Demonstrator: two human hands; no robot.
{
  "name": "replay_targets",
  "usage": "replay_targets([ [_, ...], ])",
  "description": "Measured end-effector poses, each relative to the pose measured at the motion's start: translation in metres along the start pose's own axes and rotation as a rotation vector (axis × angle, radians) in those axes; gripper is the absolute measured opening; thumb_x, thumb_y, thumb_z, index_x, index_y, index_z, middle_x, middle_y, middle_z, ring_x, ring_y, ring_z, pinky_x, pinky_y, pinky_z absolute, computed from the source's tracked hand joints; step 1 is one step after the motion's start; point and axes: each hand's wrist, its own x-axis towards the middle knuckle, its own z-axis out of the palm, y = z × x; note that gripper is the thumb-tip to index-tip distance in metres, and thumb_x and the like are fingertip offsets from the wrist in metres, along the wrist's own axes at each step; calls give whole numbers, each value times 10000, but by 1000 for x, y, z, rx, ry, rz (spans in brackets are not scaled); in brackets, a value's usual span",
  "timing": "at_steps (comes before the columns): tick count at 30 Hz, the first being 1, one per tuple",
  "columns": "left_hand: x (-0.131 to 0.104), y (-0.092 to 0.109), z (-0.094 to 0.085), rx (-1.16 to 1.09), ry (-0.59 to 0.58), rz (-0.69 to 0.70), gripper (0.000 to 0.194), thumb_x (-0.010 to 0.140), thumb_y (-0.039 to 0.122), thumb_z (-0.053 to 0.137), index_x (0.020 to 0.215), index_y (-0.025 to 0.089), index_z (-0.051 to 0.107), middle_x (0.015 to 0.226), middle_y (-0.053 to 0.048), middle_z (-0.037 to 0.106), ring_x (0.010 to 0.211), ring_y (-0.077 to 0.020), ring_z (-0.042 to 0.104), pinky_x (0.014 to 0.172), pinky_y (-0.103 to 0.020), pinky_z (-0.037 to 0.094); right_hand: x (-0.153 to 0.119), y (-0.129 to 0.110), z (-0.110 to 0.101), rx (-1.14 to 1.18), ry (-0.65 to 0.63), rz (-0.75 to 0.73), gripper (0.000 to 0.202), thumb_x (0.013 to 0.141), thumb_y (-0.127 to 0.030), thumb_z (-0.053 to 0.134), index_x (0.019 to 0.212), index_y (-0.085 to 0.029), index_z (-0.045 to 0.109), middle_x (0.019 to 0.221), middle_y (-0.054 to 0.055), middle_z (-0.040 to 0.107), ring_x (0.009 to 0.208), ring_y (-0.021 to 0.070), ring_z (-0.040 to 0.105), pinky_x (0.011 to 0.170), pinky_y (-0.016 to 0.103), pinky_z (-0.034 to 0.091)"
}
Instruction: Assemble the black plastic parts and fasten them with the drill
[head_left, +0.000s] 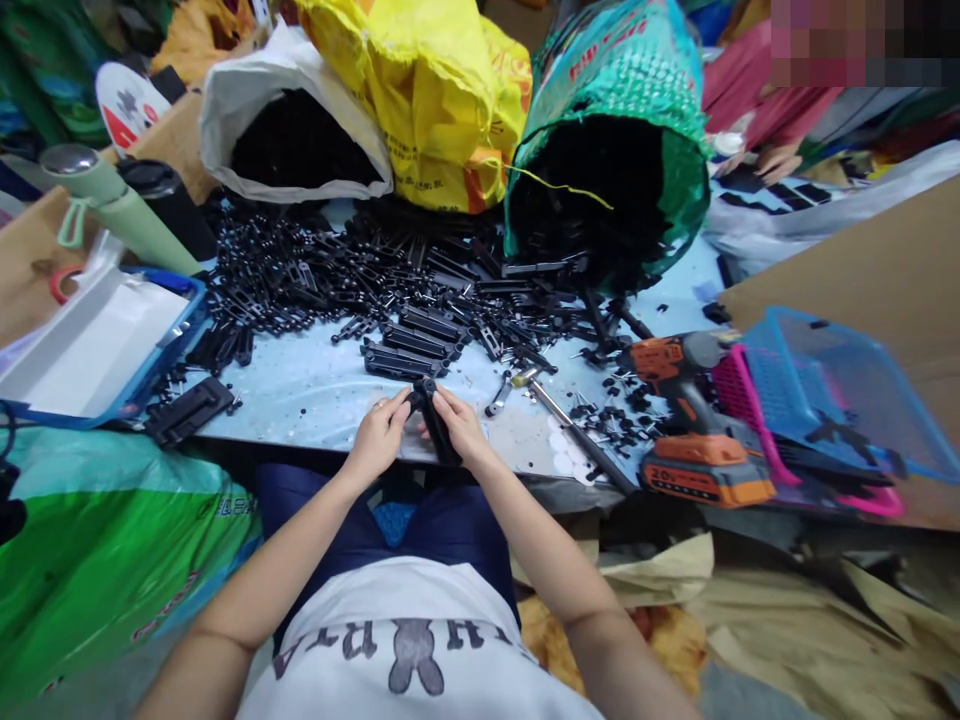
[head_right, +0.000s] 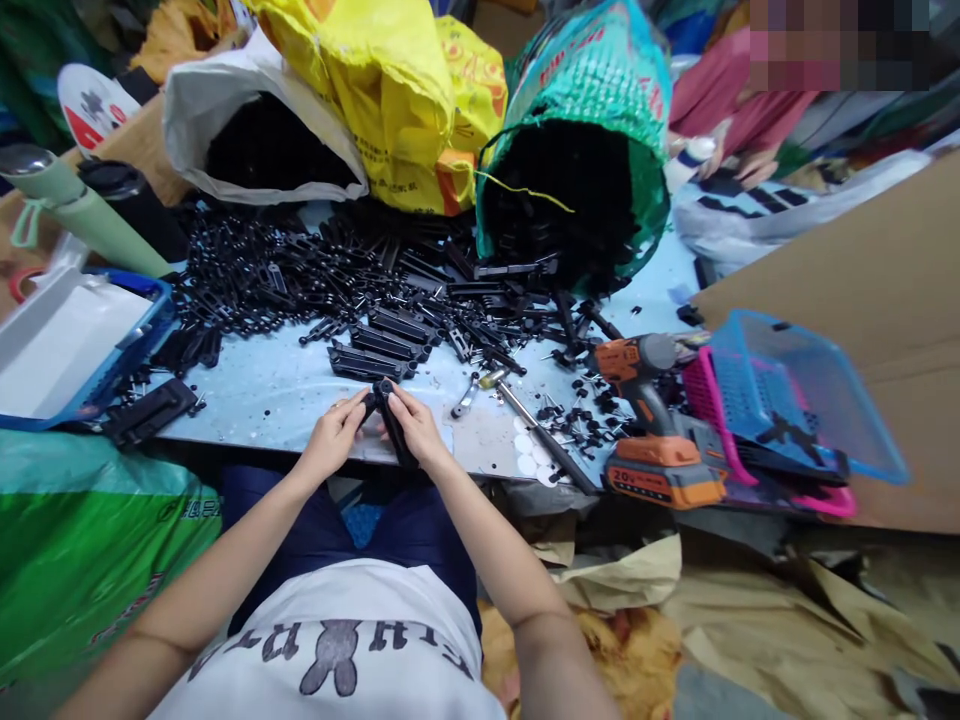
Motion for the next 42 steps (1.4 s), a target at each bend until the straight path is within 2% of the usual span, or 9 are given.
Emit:
replay_targets([
  [8,7,6,-2,-3,18,133,361,880,295,484,1210,188,581,810,-48,532,791,-159,543,748,-303,476,4,-21,-33,-593,-218,-501,504,862,-423,522,1326,-232,477,1070,71,614,886,164,580,821,330,490],
  [15,9,23,15,-126,337,196,353,910,266,447,1250,240,540,860,-36,534,785,-126,532,730,-272,469,-2,-21,-12,-581,-59,-670,528,900,-404,465,1391,-228,381,992,81,602,845,170,563,786,323,482],
  [20,17,18,-2,-132,229,345,341,902,237,457,1227,242,561,916,-48,565,834,-134,548,746,-280,481,-4,-15,3,-572,14,-771,542,903,-391,466,1409,-238,345,1015,76,594,874,171,557,798,320,472],
  [26,12,3,6,109,200,126,465,897,230,397,1362,241,400,1086,-108,532,978,-211,561,820,-382,496,8,-26,-28,-970,-44,-627,519,924,-426,392,1416,-275,320,1252,75,535,1111,204,504,944,353,424],
  [29,21,-2,10,416,-111,322,535,833,147,451,1349,284,411,1225,-117,500,1183,-292,443,1003,-540,331,34,-56,-89,-1220,300,-525,497,928,-378,378,1401,-230,348,1246,106,528,1133,239,466,966,406,396],
  [32,35,-1,12,598,-450,572,490,831,62,394,1245,295,516,1083,-77,591,1083,-242,510,1023,-536,290,71,-93,-164,-1447,785,-241,520,917,-269,378,1403,-96,315,1181,212,518,1124,307,429,907,471,386],
  [36,38,4,10,796,-474,567,432,848,57,375,1232,189,521,906,-97,607,877,-213,557,809,-367,440,111,-131,-234,-1506,987,225,483,883,-119,396,1349,-7,342,1161,264,509,1146,303,407,893,456,363],
  [39,30,4,4,866,-390,519,408,851,72,402,1227,181,516,908,-104,601,874,-224,552,720,-334,430,116,-141,-243,-1456,935,357,360,873,-120,424,1203,11,482,1084,251,552,1125,301,438,864,405,381],
  [42,25,-1,2,862,-371,445,361,863,135,440,1214,172,517,928,-106,598,889,-237,544,724,-344,425,94,-133,-218,-1494,968,175,351,923,-238,383,1200,-45,481,1122,225,537,1028,274,517,793,356,403],
])
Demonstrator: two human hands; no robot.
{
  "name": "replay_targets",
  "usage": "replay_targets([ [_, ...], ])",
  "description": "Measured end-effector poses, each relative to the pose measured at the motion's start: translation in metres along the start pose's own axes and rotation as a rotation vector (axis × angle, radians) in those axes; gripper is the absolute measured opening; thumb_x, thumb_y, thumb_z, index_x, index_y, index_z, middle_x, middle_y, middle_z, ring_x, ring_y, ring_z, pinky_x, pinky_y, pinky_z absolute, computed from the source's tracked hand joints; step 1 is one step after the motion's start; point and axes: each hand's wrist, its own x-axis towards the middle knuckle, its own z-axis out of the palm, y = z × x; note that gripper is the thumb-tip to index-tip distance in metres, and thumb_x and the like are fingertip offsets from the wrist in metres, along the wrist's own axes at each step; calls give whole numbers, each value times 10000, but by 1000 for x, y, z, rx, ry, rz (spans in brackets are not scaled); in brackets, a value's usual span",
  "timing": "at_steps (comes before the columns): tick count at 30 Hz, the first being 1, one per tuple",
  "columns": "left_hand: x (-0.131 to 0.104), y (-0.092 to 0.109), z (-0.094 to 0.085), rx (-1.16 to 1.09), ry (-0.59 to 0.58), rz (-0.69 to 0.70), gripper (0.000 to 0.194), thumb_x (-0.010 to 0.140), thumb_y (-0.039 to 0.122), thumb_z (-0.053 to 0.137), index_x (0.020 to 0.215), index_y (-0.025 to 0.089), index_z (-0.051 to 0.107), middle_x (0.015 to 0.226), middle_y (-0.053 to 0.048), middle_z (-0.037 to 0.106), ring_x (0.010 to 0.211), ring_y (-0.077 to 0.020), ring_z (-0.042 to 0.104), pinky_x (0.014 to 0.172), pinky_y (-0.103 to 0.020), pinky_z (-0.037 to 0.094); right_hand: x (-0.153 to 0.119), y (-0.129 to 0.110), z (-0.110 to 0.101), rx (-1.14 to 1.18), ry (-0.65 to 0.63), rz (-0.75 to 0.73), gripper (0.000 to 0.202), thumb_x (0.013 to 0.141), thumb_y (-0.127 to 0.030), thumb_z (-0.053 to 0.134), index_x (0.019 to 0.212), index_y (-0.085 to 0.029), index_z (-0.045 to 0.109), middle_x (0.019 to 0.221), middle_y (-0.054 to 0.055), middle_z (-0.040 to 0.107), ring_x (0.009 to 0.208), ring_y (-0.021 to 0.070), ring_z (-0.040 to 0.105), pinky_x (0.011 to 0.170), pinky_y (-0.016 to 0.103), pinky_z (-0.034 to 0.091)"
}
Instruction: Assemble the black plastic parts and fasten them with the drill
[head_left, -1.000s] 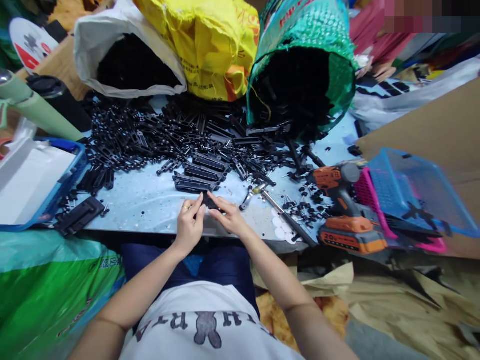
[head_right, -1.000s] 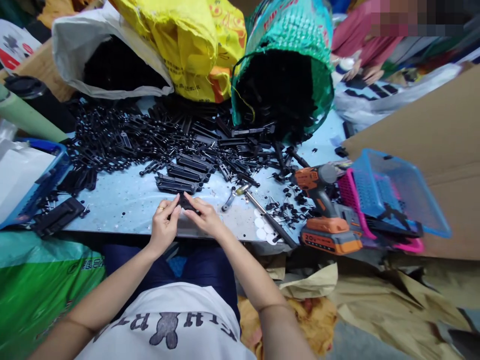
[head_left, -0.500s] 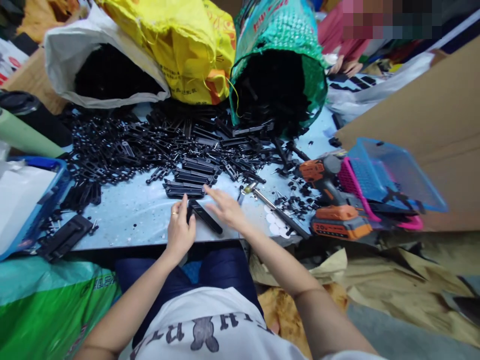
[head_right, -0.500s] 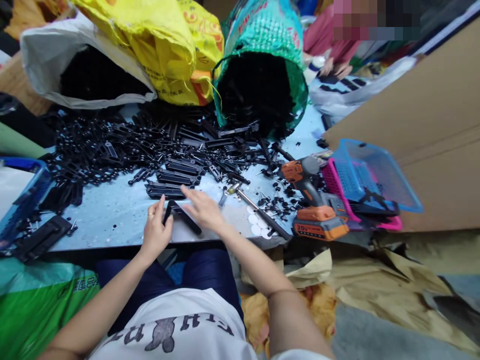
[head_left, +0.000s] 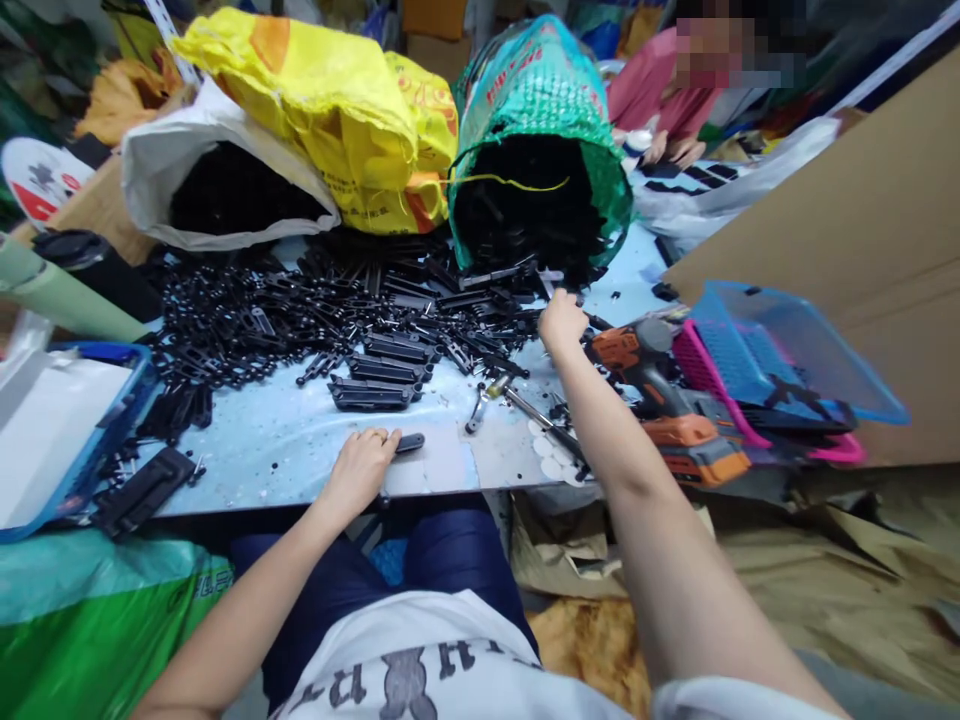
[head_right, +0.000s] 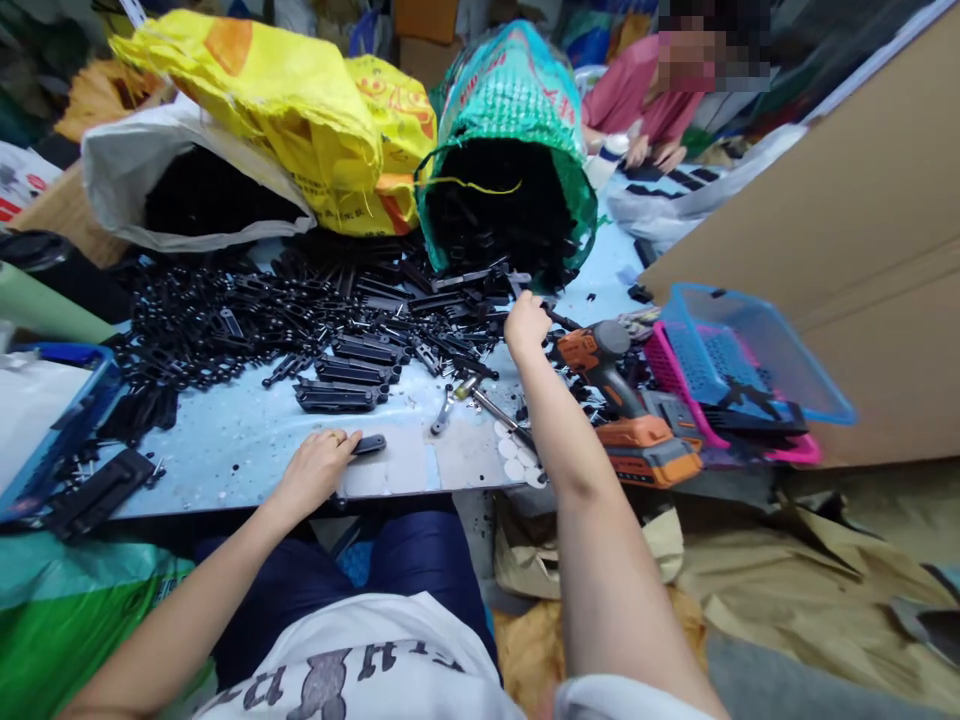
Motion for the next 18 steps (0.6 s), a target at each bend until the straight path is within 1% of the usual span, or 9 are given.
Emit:
replay_targets([
  [2,1,0,4,-62,-21,-23,360,875,208,458,1229,164,501,969,-109,593,916,-245,537,751,-351,428,-46,-1,-6,68,15,-320,372,940,-369,364,1188,-124,496,1098,158,561,928,228,561,747,312,401],
  [3,2,0,5,-104,-30,-18,367,882,237,453,1240,166,491,994,-108,588,935,-245,532,771,-350,428,-73,0,-9,111,-49,-553,375,937,-426,364,1146,-160,526,1050,119,585,885,206,571,723,288,396],
  [5,6,2,7,-186,-47,13,374,895,251,418,1257,174,474,1045,-103,579,983,-242,518,816,-349,420,-127,3,-11,168,-314,-1047,378,923,-493,371,1029,-197,582,915,56,614,804,166,574,668,246,379],
  [7,10,6,6,-240,-68,18,386,891,227,391,1268,178,462,1084,-101,569,1027,-242,503,859,-362,405,-174,7,-9,149,-435,-1271,404,931,-505,339,959,-192,593,839,42,606,747,147,564,624,237,357],
  [10,13,12,0,-253,-92,-10,397,881,309,411,1261,200,455,1105,-95,557,1054,-251,490,887,-387,389,-213,7,2,67,-417,-1280,423,947,-487,297,951,-179,587,843,52,591,744,144,551,587,246,316],
  [12,13,15,-4,-242,-89,-12,478,834,483,481,1222,205,468,1088,-95,558,1046,-269,493,874,-400,393,-223,5,8,24,-372,-1225,412,949,-481,296,968,-184,580,874,56,587,761,147,544,589,254,297],
  [14,12,17,-4,-231,-64,-9,643,721,619,570,1186,186,470,1061,-105,565,1021,-290,508,856,-412,403,-226,2,8,-6,-316,-1181,398,949,-481,302,981,-192,573,892,55,583,773,152,534,604,266,286],
  [16,9,16,-2,-228,-26,2,701,660,634,627,1157,167,466,1038,-111,575,982,-290,534,825,-400,422,-229,-1,4,-27,-250,-1166,384,951,-474,304,978,-198,570,887,54,580,789,161,523,619,282,273],
  [18,6,14,1,-240,24,30,603,699,587,622,1108,169,478,1010,-102,587,941,-267,560,780,-365,442,-234,-3,-2,-40,-185,-1171,364,959,-449,301,979,-202,568,877,55,580,797,170,511,625,298,254],
])
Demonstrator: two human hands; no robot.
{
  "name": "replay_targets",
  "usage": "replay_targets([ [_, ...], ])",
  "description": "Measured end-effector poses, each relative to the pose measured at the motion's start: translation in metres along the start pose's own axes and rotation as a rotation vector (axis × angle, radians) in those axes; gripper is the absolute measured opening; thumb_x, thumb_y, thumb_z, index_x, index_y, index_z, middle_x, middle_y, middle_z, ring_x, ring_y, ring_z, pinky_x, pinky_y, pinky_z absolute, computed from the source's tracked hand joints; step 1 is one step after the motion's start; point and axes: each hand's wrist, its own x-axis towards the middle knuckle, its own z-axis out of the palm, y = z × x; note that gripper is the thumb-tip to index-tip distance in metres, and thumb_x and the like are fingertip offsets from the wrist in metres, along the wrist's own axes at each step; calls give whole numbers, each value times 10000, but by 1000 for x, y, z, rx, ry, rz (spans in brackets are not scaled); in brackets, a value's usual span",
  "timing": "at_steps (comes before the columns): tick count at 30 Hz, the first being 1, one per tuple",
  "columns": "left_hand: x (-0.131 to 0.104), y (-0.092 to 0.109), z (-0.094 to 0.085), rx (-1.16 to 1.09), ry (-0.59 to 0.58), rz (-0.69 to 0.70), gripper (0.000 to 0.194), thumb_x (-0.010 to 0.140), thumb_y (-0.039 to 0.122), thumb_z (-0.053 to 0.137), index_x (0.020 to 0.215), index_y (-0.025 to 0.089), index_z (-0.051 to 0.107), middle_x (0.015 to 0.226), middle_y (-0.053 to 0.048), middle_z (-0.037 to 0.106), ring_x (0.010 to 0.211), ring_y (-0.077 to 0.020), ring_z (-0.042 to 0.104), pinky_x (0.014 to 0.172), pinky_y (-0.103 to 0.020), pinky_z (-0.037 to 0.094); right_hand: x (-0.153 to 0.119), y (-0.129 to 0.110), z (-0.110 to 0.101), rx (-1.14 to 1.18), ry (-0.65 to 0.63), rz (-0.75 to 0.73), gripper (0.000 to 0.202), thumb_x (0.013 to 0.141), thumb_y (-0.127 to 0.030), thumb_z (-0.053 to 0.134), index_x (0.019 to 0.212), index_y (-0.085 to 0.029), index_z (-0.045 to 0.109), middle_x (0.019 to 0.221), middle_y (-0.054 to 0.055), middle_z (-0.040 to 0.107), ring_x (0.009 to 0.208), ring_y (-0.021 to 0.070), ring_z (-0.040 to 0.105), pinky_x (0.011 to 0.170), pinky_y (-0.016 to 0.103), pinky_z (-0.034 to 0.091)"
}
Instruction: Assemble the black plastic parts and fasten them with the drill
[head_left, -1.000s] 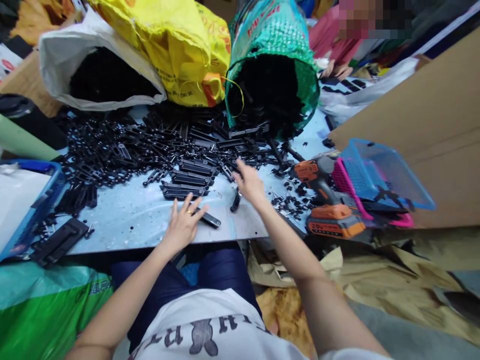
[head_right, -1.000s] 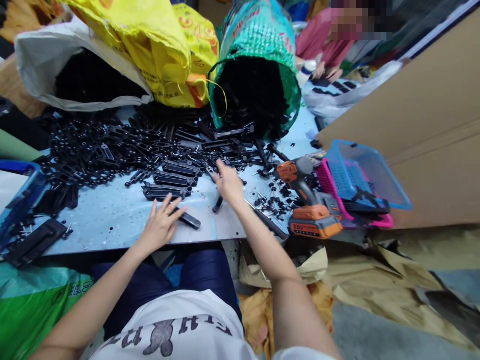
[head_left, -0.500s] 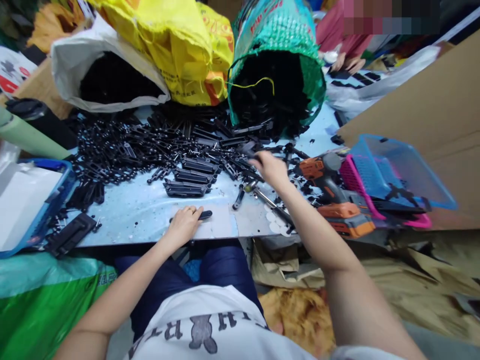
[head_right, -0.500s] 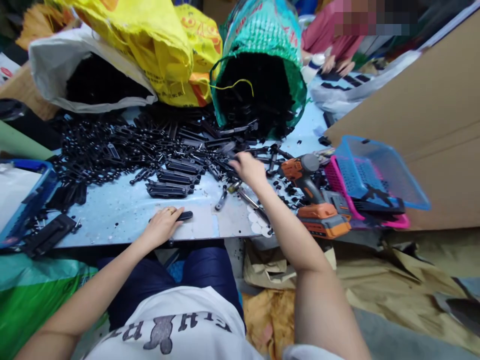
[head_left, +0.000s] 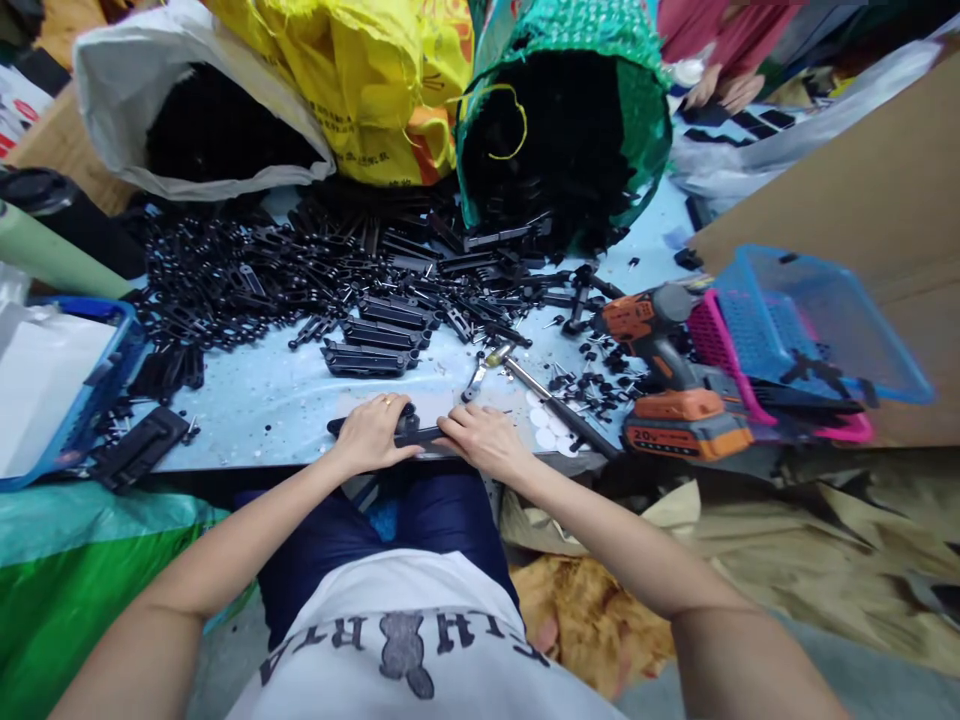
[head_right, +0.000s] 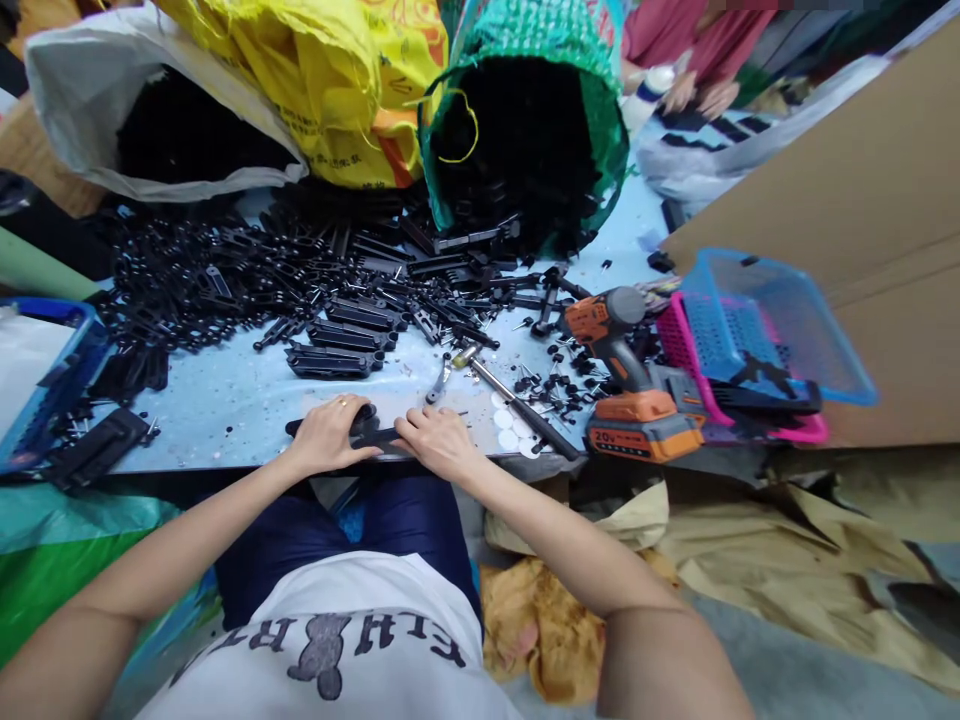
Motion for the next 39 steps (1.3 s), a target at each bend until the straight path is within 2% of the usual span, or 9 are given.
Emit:
replay_targets([
  [8,-7,-9,9,-95,209,83,405,806,498,553,1051,180,505,953,-78,620,916,-228,591,758,-322,471,7,-8,-20,-67,83,-17,272,965,-354,346,962,-198,570,857,60,584,780,175,483,629,318,218],
  [14,3,-10,-2,-133,152,46,487,797,473,567,1177,180,482,1090,-105,598,1025,-251,554,851,-376,464,10,6,5,-7,142,-24,344,948,-435,362,945,-186,600,824,54,587,755,163,490,631,293,261],
  [16,10,-30,-14,-151,291,-76,408,854,379,489,1210,180,473,1156,-110,567,1097,-246,508,930,-391,424,6,12,20,47,179,-30,368,938,-458,369,939,-182,612,805,52,591,739,159,496,631,285,285],
  [19,26,-78,-33,-88,529,-432,318,858,162,367,1116,165,552,1095,-111,575,1078,-247,500,957,-398,391,-1,18,38,126,229,-27,352,930,-448,396,955,-177,619,821,62,606,759,164,512,652,281,331],
  [24,67,-132,-54,66,499,-595,321,822,151,404,1087,127,584,1081,-154,557,1046,-285,484,919,-384,401,-4,20,52,203,287,-41,320,913,-418,449,1003,-163,620,884,82,624,816,182,533,687,291,395],
  [28,108,-130,-64,174,455,-551,361,830,133,369,1138,131,556,1111,-162,544,1059,-296,460,866,-383,417,-2,22,53,189,326,-33,314,901,-419,470,1012,-173,630,883,83,628,793,186,540,676,297,423],
  [32,143,-125,-64,232,370,-659,352,817,96,342,1086,73,568,1112,-204,543,1074,-318,447,826,-407,428,-3,19,54,205,293,-23,340,890,-454,473,1064,-205,625,884,83,618,797,189,543,685,300,441],
  [36,159,-133,-55,244,253,-644,384,820,49,276,1028,46,599,1089,-233,555,1081,-329,457,832,-427,415,-4,19,53,220,255,-5,381,881,-492,466,1093,-214,618,905,89,617,822,195,551,694,304,453],
  [39,156,-141,-52,237,237,-555,393,819,32,263,1053,27,578,1061,-246,567,1076,-324,480,856,-431,393,5,42,39,252,354,95,344,920,-422,412,1102,-208,611,971,98,628,893,200,562,774,330,457],
])
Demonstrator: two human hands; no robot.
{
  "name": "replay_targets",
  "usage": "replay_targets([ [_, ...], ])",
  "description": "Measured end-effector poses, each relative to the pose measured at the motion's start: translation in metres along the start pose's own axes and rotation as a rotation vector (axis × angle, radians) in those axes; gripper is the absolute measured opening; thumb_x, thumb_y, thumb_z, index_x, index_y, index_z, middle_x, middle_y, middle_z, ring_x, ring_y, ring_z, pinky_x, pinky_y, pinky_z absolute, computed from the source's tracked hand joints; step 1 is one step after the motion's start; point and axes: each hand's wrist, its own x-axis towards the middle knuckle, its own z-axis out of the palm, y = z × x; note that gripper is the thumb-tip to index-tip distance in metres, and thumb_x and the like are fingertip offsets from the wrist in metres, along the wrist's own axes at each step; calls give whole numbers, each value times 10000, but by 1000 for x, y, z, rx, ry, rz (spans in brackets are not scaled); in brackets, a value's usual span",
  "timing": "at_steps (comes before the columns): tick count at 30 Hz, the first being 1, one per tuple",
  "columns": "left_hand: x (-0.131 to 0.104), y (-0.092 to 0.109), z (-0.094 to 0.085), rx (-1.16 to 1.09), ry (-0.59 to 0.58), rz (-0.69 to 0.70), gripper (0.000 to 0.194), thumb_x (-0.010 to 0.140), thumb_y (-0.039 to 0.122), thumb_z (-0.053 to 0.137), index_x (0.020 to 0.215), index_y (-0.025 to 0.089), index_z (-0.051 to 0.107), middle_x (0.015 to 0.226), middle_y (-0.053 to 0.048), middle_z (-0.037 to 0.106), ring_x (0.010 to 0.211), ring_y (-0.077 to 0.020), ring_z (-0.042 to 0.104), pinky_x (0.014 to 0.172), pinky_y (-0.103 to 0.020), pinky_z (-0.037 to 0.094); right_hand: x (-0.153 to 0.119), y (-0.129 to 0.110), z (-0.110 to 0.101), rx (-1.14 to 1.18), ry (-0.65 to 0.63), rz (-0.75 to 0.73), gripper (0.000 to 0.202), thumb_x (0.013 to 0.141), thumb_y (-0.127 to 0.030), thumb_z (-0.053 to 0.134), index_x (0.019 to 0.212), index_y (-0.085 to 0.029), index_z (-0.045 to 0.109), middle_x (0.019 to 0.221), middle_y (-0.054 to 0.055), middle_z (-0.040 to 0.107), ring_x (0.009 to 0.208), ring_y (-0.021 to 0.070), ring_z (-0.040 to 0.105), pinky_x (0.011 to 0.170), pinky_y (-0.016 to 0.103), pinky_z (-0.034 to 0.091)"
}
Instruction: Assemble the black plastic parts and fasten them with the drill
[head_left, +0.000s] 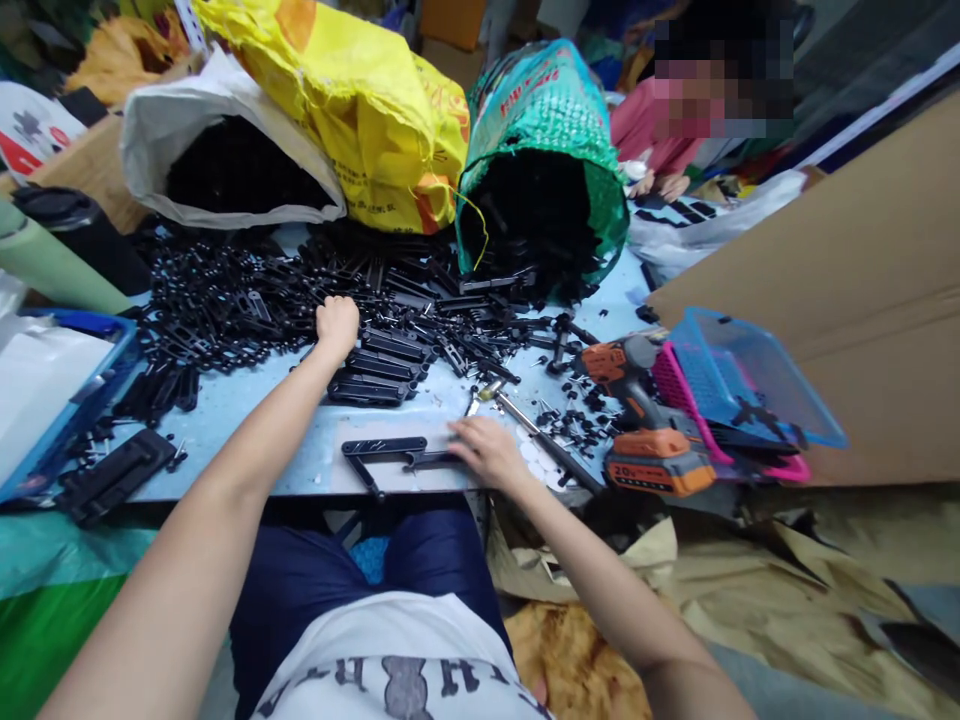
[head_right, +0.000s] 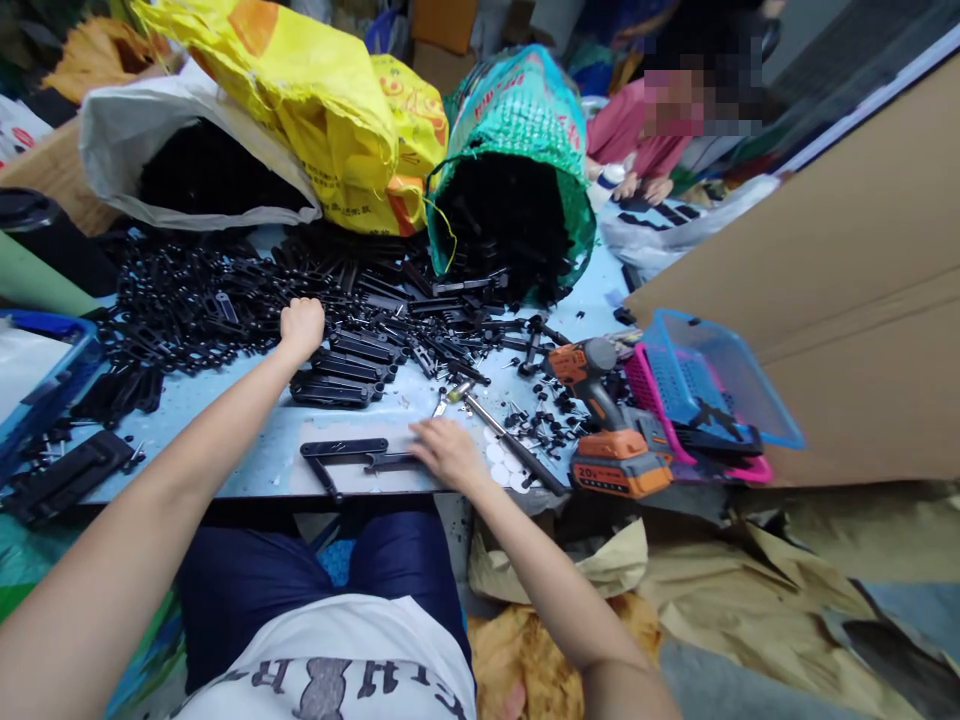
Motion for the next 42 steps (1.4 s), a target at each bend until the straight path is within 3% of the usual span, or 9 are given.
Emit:
replay_targets([
  [3,-10,-10,-8,-30,54,90,327,825,77,327,1028,35,579,1055,-236,567,1035,-324,507,842,-420,398,34,38,-21,-71,119,261,321,942,-331,363,1065,-179,618,1016,108,631,968,215,551,838,345,438],
  [8,-74,-23,-43,-305,270,166,234,865,247,423,976,144,601,981,-119,581,925,-237,556,823,-348,437,102,97,-32,-294,-78,642,318,926,-205,330,1070,-143,606,1049,143,612,984,232,544,811,328,425],
  [14,-181,-37,-52,-559,218,201,188,863,276,476,910,166,622,812,-44,595,720,-151,569,716,-279,478,154,115,-12,-304,-252,682,288,904,-207,397,1095,-116,592,1099,167,607,1027,244,548,817,331,434],
  [20,-221,-36,-37,-523,143,234,173,877,230,453,908,167,611,852,-62,607,812,-175,591,760,-301,487,161,117,-19,-309,-356,615,281,807,-135,513,1069,-85,602,1046,174,635,963,258,590,797,326,436],
  [25,-228,-31,-44,-348,68,299,201,896,189,401,942,156,595,882,-84,583,801,-193,590,729,-311,486,137,96,-37,-257,-135,485,277,833,-182,468,1069,-116,597,1034,137,640,971,242,580,825,328,431],
  [28,-229,-27,-49,-252,2,374,216,899,161,384,923,156,599,862,-84,567,778,-193,582,710,-305,480,113,59,-43,-16,34,355,208,831,-227,473,944,-143,627,916,88,661,849,191,598,781,294,456],
  [32,-227,-24,-49,-229,20,321,205,891,154,399,937,153,599,881,-91,566,775,-195,577,699,-308,480,74,-2,-36,346,72,164,182,826,-310,510,872,-184,633,808,35,667,722,150,609,686,267,493],
  [35,-227,-22,-46,-206,9,336,205,892,158,400,893,153,605,847,-85,557,752,-191,570,683,-305,477,49,-33,-20,497,102,137,209,844,-352,519,904,-197,645,811,25,689,715,141,638,661,253,516],
  [42,-236,-27,-25,-235,174,469,267,906,160,374,1071,155,584,892,-122,613,792,-201,579,710,-336,470,28,-44,2,362,162,16,232,903,-302,464,908,-187,665,902,61,710,835,159,667,774,281,525],
])
